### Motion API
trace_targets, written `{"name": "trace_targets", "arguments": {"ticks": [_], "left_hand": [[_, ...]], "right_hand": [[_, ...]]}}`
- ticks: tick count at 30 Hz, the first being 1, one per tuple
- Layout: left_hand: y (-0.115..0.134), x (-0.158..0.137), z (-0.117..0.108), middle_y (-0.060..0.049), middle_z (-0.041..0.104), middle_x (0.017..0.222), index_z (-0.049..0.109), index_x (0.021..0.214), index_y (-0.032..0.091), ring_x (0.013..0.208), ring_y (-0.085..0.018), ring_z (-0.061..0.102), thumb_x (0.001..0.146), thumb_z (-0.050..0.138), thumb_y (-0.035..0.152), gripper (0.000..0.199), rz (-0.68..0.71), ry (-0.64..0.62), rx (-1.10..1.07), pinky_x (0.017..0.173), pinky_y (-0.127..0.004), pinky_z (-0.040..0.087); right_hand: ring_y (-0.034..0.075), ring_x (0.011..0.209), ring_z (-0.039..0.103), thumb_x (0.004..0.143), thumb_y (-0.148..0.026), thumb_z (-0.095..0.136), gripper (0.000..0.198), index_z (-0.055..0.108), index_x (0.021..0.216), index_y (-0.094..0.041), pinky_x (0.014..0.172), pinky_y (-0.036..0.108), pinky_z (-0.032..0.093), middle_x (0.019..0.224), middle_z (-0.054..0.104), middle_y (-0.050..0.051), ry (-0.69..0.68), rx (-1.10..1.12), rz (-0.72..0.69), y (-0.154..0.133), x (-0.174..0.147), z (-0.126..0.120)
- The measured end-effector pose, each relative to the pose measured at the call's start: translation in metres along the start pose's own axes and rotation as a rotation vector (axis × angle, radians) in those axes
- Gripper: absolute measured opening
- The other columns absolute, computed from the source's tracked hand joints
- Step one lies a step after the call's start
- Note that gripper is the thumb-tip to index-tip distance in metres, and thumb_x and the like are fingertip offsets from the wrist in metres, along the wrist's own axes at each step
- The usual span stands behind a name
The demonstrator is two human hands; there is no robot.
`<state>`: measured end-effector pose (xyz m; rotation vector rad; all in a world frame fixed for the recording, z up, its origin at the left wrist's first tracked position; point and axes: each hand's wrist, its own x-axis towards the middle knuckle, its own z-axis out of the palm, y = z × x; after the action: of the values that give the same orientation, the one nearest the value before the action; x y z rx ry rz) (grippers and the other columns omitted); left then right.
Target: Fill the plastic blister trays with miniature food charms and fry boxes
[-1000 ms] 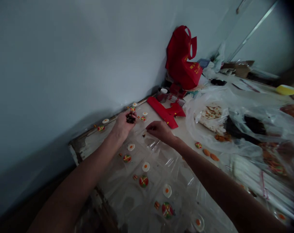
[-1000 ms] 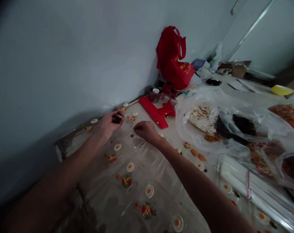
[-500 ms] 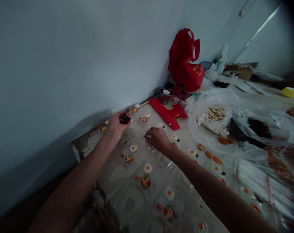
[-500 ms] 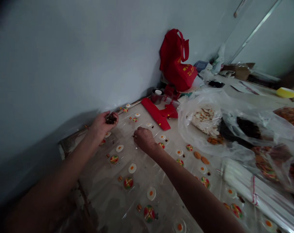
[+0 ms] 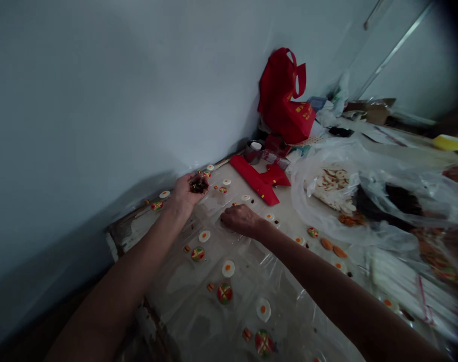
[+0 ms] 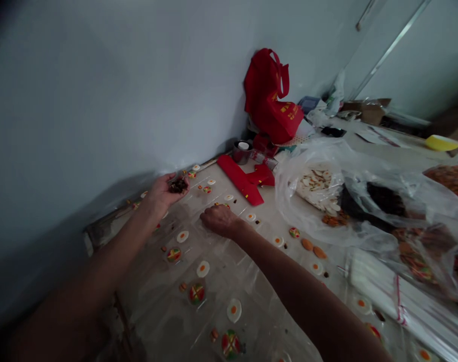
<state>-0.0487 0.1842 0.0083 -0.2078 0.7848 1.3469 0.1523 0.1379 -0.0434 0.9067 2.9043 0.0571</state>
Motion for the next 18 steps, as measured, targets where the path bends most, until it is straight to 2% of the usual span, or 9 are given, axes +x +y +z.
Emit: {"name": "trace_targets", "arguments": {"ticks": [2,4,6,8,10,13,16,18], "left_hand": [[0.001,0.004,0.002,-0.004,0.059,0.067,0.058,0.086,0.016,0.056,-0.016,0.06,0.091,0.049,0.014,0.011,-0.006,-0.02,0.013,0.05,-0.025,0.054],[0.002,0.008,0.004,-0.004,0.059,0.066,0.057,0.084,0.016,0.056,-0.016,0.059,0.092,0.048,0.013,0.012,-0.003,-0.027,0.029,0.05,-0.025,0.054],[0.002,0.012,0.007,-0.004,0.057,0.063,0.055,0.082,0.016,0.055,-0.016,0.059,0.092,0.047,0.014,0.014,0.014,-0.021,0.039,0.051,-0.026,0.055],[0.0,0.016,0.011,-0.003,0.056,0.061,0.054,0.079,0.017,0.055,-0.016,0.058,0.093,0.047,0.014,0.015,0.034,-0.014,0.027,0.052,-0.026,0.055],[-0.004,0.02,0.016,-0.002,0.056,0.062,0.054,0.078,0.017,0.056,-0.015,0.058,0.092,0.048,0.014,0.016,0.039,-0.031,0.0,0.055,-0.026,0.055],[-0.012,0.025,0.022,-0.003,0.057,0.063,0.055,0.078,0.017,0.058,-0.014,0.059,0.092,0.049,0.014,0.016,0.023,-0.075,-0.019,0.058,-0.025,0.055],[-0.017,0.029,0.023,-0.003,0.058,0.064,0.056,0.077,0.016,0.06,-0.015,0.06,0.093,0.049,0.016,0.018,0.029,-0.095,-0.007,0.06,-0.025,0.055],[-0.018,0.03,0.022,-0.004,0.059,0.064,0.057,0.078,0.016,0.061,-0.016,0.061,0.094,0.048,0.017,0.019,0.045,-0.101,0.006,0.062,-0.026,0.056]], "right_hand": [[0.019,0.085,0.068,0.093,-0.016,0.055,0.017,0.072,0.097,-0.015,0.072,0.027,0.042,0.093,0.074,0.01,0.076,0.088,-0.008,0.003,-0.005,0.0],[0.016,0.082,0.067,0.09,-0.016,0.059,0.017,0.073,0.099,-0.017,0.073,0.025,0.042,0.092,0.074,0.008,0.235,0.235,0.028,0.012,-0.01,-0.003],[0.014,0.078,0.066,0.088,-0.017,0.061,0.018,0.075,0.1,-0.019,0.071,0.023,0.042,0.09,0.074,0.005,0.424,0.38,0.138,0.03,-0.01,-0.008],[0.013,0.074,0.065,0.085,-0.017,0.063,0.018,0.076,0.098,-0.019,0.068,0.022,0.042,0.087,0.074,0.003,0.542,0.45,0.267,0.056,-0.003,-0.012],[0.013,0.074,0.064,0.082,-0.017,0.066,0.017,0.078,0.094,-0.02,0.066,0.022,0.04,0.086,0.075,0.002,0.547,0.436,0.336,0.083,0.013,-0.013],[0.014,0.074,0.063,0.079,-0.017,0.068,0.018,0.079,0.093,-0.02,0.065,0.023,0.038,0.085,0.075,0.002,0.42,0.352,0.35,0.116,0.039,-0.005],[0.015,0.077,0.063,0.08,-0.019,0.068,0.019,0.079,0.096,-0.022,0.066,0.023,0.038,0.088,0.075,0.002,0.323,0.26,0.365,0.129,0.052,0.001],[0.016,0.079,0.064,0.081,-0.02,0.068,0.021,0.079,0.099,-0.022,0.067,0.024,0.039,0.09,0.075,0.003,0.322,0.233,0.377,0.125,0.051,0.0]]}}
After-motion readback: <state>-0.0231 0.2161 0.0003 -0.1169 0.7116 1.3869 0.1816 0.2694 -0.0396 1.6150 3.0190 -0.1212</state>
